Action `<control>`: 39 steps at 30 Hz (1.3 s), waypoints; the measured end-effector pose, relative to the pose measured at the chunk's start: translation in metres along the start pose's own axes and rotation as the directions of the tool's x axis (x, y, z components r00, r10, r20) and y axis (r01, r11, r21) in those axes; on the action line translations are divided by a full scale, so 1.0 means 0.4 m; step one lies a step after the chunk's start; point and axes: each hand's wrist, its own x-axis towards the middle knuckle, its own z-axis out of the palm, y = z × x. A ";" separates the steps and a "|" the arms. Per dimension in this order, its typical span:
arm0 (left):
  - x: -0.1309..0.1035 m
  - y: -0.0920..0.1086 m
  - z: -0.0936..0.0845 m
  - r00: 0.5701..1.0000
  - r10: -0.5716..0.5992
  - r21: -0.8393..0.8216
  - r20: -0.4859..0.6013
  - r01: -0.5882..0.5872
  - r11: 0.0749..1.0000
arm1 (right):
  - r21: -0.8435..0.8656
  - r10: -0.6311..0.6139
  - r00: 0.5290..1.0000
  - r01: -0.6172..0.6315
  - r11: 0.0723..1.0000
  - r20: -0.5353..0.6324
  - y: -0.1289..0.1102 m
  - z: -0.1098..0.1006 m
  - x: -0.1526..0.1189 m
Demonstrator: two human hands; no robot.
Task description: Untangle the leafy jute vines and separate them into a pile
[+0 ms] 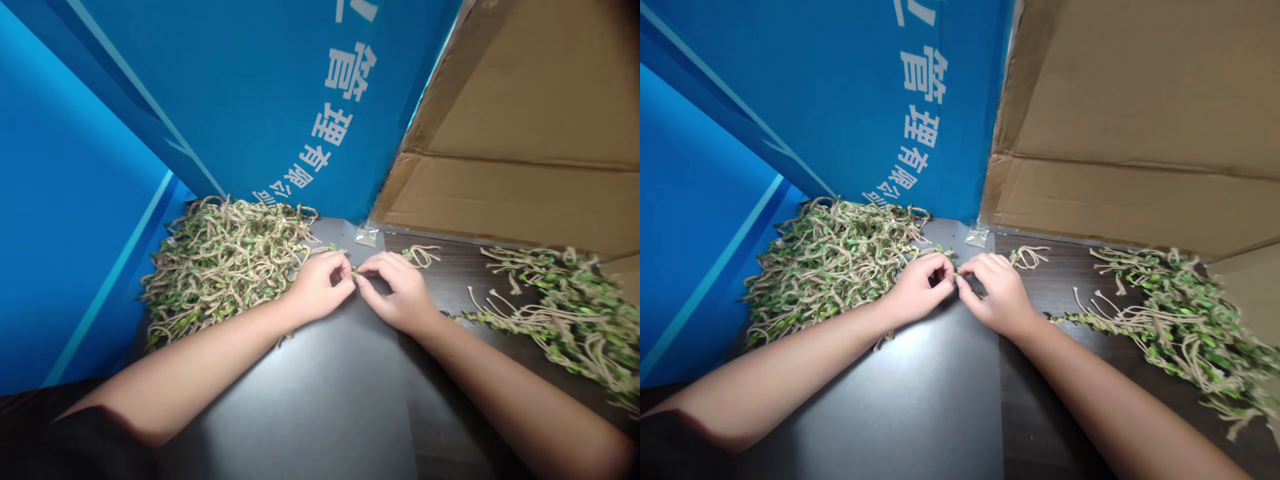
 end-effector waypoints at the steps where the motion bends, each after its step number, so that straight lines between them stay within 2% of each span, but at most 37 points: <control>1: 0.000 0.000 0.000 1.000 0.000 -0.002 -0.003 0.000 1.000 | -0.010 -0.008 1.000 0.008 1.000 0.020 0.001 0.002 -0.001; 13: 0.000 0.001 0.001 1.000 0.002 -0.010 -0.011 -0.002 1.000 | -0.069 0.037 0.993 -0.029 0.997 0.115 0.008 0.008 -0.003; 19: -0.001 0.001 0.000 1.000 -0.008 -0.015 -0.008 0.008 1.000 | 0.023 0.072 0.995 -0.073 0.997 0.065 0.007 0.010 -0.001; 28: 0.000 0.003 -0.002 1.000 -0.003 -0.008 -0.001 0.003 1.000 | 0.131 0.104 0.993 -0.110 0.985 0.050 0.011 0.005 0.008; 39: -0.001 0.005 0.000 1.000 0.000 -0.019 -0.004 0.000 1.000 | 0.185 0.098 0.991 -0.113 0.976 0.088 0.018 0.006 0.008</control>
